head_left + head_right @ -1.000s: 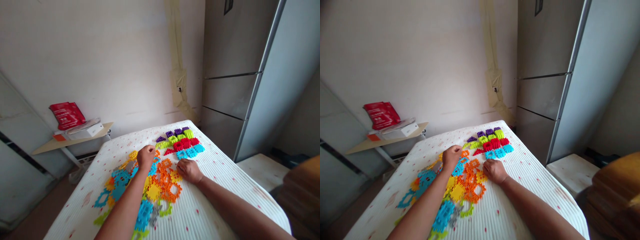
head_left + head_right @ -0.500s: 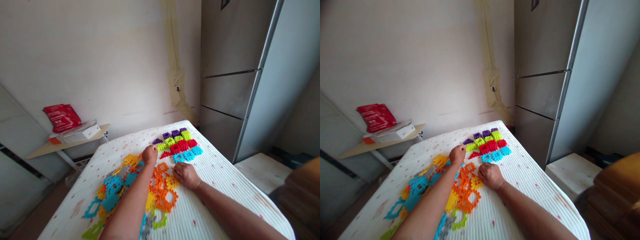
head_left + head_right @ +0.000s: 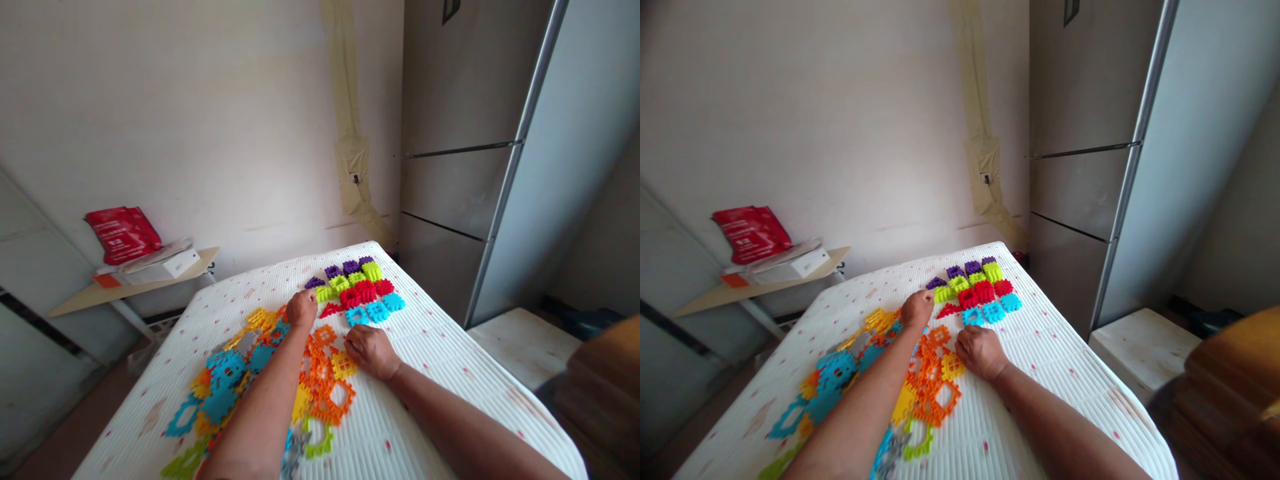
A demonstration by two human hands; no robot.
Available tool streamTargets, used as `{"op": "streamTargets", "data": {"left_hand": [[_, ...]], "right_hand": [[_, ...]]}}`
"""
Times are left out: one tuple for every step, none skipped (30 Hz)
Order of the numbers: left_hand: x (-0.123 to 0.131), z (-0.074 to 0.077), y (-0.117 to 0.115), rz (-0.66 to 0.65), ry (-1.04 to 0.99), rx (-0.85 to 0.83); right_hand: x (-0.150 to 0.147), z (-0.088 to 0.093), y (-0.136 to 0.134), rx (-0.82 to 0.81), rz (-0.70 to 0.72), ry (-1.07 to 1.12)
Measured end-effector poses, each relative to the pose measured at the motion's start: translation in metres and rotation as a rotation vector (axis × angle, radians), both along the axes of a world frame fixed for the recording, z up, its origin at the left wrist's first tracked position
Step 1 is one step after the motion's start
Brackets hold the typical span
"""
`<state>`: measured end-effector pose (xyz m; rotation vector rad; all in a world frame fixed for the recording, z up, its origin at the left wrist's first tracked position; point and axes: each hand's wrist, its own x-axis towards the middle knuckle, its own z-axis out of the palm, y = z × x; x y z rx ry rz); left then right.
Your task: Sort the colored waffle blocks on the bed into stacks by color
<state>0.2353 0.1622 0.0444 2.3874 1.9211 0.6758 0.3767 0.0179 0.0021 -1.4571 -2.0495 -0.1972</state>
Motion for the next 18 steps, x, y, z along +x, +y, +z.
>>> {"op": "streamTargets", "data": {"left_hand": [[0.0,0.0,0.0,0.001,-0.001,-0.002],[0.0,0.0,0.0,0.002,-0.004,-0.003],[0.0,-0.001,0.0,0.002,-0.007,-0.003],[0.0,-0.001,0.0,0.0,-0.012,-0.002],[-0.001,-0.001,0.0,-0.003,-0.018,0.0],[-0.001,-0.001,0.0,-0.009,-0.025,0.002],[-0.002,0.0,-0.001,-0.016,-0.034,0.005],[-0.003,0.001,-0.002,-0.028,-0.043,0.008],[-0.005,0.003,-0.004,-0.042,-0.053,0.012],[-0.008,0.006,-0.007,-0.061,-0.063,0.016],[-0.011,0.009,-0.01,-0.083,-0.071,0.019],[-0.015,0.012,-0.016,-0.111,-0.079,0.018],[-0.021,0.016,-0.023,-0.141,-0.084,0.015],[-0.027,0.02,-0.032,-0.174,-0.086,0.005],[-0.035,0.023,-0.043,-0.219,-0.088,-0.011],[-0.044,0.027,-0.056,-0.267,-0.087,-0.032],[-0.053,0.03,-0.07,-0.327,-0.085,-0.061],[-0.063,0.033,-0.087,-0.443,-0.091,-0.099]], "right_hand": [[0.0,0.0,0.0,-0.001,0.001,0.001],[0.0,0.0,0.0,-0.003,0.003,0.001],[0.0,0.0,0.0,-0.006,0.005,0.002],[0.0,-0.001,0.0,-0.008,0.006,0.005],[0.001,-0.002,0.0,-0.011,0.006,0.009],[0.001,-0.002,0.001,-0.014,0.005,0.014],[0.001,-0.003,0.001,-0.018,0.004,0.021],[0.001,-0.003,0.001,-0.022,0.005,0.029],[0.002,-0.004,0.001,-0.026,0.007,0.039],[0.002,-0.003,0.001,-0.032,0.01,0.048],[0.003,-0.003,0.0,-0.041,0.015,0.057],[0.004,-0.002,0.0,-0.05,0.019,0.063],[0.004,-0.001,-0.001,-0.058,0.02,0.069],[0.005,-0.001,-0.001,-0.066,0.019,0.072],[0.005,0.0,-0.001,-0.071,0.019,0.074],[0.005,0.001,-0.002,-0.075,0.02,0.075],[0.006,0.001,-0.002,-0.076,0.024,0.076],[0.006,0.001,-0.002,-0.078,0.028,0.079]]}}
